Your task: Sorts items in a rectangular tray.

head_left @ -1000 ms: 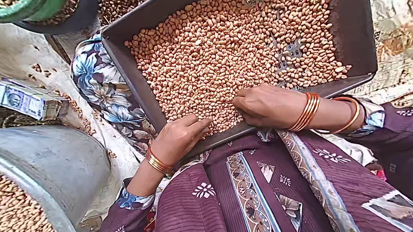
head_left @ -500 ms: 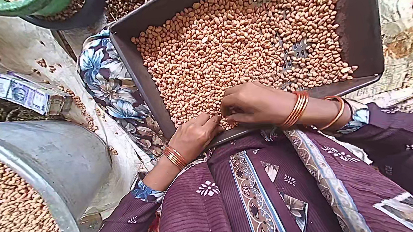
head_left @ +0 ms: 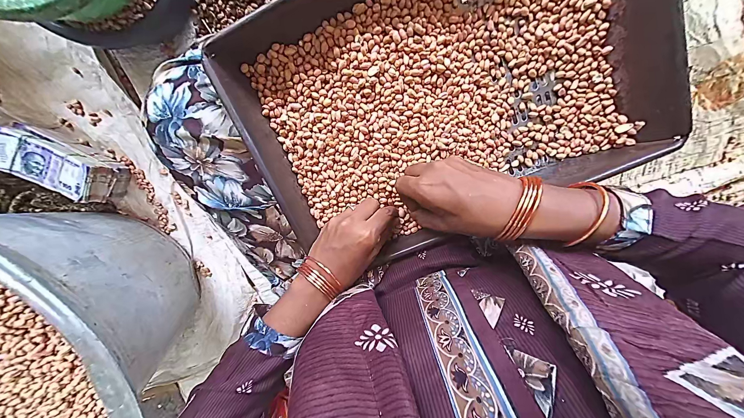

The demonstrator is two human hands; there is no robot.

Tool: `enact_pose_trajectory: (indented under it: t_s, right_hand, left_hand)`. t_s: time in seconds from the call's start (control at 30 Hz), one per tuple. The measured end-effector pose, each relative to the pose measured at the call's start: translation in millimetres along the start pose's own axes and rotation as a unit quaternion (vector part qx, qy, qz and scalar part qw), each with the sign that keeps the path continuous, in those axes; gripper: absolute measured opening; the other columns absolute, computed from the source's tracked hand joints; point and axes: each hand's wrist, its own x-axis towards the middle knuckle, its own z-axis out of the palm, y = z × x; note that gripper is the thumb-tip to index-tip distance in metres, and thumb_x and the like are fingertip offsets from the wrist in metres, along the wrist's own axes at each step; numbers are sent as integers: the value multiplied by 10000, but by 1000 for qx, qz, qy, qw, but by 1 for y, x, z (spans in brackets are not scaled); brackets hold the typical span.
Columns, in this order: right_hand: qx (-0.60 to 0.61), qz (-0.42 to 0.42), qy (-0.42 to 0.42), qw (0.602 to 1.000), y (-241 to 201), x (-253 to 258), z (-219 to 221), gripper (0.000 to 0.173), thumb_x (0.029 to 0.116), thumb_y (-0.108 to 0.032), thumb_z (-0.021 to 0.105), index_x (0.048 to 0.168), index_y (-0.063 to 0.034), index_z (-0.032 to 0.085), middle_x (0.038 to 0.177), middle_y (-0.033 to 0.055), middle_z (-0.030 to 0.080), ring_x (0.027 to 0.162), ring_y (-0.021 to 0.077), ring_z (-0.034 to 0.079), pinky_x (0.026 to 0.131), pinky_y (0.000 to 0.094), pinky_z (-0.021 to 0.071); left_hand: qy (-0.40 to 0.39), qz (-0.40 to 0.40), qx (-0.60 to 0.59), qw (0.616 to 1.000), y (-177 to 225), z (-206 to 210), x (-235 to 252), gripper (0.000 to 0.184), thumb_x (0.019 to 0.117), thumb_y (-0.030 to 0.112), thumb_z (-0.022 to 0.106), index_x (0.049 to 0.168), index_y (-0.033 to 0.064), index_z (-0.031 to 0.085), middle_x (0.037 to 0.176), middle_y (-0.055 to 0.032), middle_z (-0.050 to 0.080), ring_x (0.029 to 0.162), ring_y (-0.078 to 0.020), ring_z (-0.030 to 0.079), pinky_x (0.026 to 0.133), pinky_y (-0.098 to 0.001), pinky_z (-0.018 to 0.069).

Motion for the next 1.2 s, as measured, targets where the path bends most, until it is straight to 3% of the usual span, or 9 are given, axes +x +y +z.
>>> enact_pose_trajectory:
  t_s: [0.13,0.27,0.4,0.57,0.67,0.77,0.87,1.0,1.2]
  right_hand:
    - [66,1,3,998,9,3,-7,29,897,-129,624,905,-108,642,756,16,603,681,165,602,590,369,465]
    - [72,-1,19,997,4,2,-5,164,929,-165,592,956,-92,736,847,55,659,739,187,647,636,384,513]
    - [47,-5,26,999,-2,-1,4,146,939,-186,697,966,-42,704,846,93,650,752,240,657,647,404,518]
    - [31,18,32,999,-5,1,7,117,935,-153,676,912,-39,676,830,100,644,743,255,659,632,418,514]
    - [63,17,34,997,1,2,8,124,898,-189,677,885,-66,672,779,66,639,700,217,639,599,410,494]
    - [131,64,3,989,-2,4,-12,104,852,-224,710,883,-137,663,671,-32,580,582,94,551,525,311,433]
    - [288,97,4,953,-6,8,-37,69,881,-173,655,949,-171,667,706,-65,671,580,33,635,541,233,540]
    - [426,82,10,901,-12,26,-66,54,987,-116,655,1014,-69,657,842,42,742,716,134,741,703,279,644]
    - [182,36,61,981,-43,118,-135,152,1013,-174,658,1055,-43,722,882,41,733,763,110,723,787,325,620]
  left_hand:
    - [-6,-7,-8,1000,0,-1,0,191,986,136,622,1029,8,756,821,-130,659,695,-263,677,592,-373,567]
    - [-7,-4,-5,1000,-1,0,-1,208,1003,167,609,981,7,740,798,-119,631,672,-253,660,563,-370,550]
    - [-10,4,7,1000,2,1,-1,186,994,134,608,973,-3,732,782,-122,616,655,-266,648,550,-373,542]
    - [-5,12,4,1000,2,4,2,180,979,127,623,949,-12,733,782,-124,633,657,-260,663,558,-364,553]
    - [9,11,-31,999,1,2,3,179,972,136,636,966,-3,748,781,-115,646,673,-240,672,583,-353,563]
    - [63,7,-103,993,1,-7,8,163,957,110,651,971,-4,767,804,-100,686,716,-183,671,655,-289,561]
    - [140,-12,-150,979,0,-28,16,135,955,105,691,975,0,774,841,-83,712,758,-109,667,716,-214,557]
    - [178,3,-118,977,-11,-64,29,123,954,74,687,966,-23,763,833,-102,703,759,-120,658,716,-223,550]
    - [101,-47,39,993,-57,-166,49,155,981,126,657,966,-11,727,867,-130,683,776,-189,654,764,-331,546]
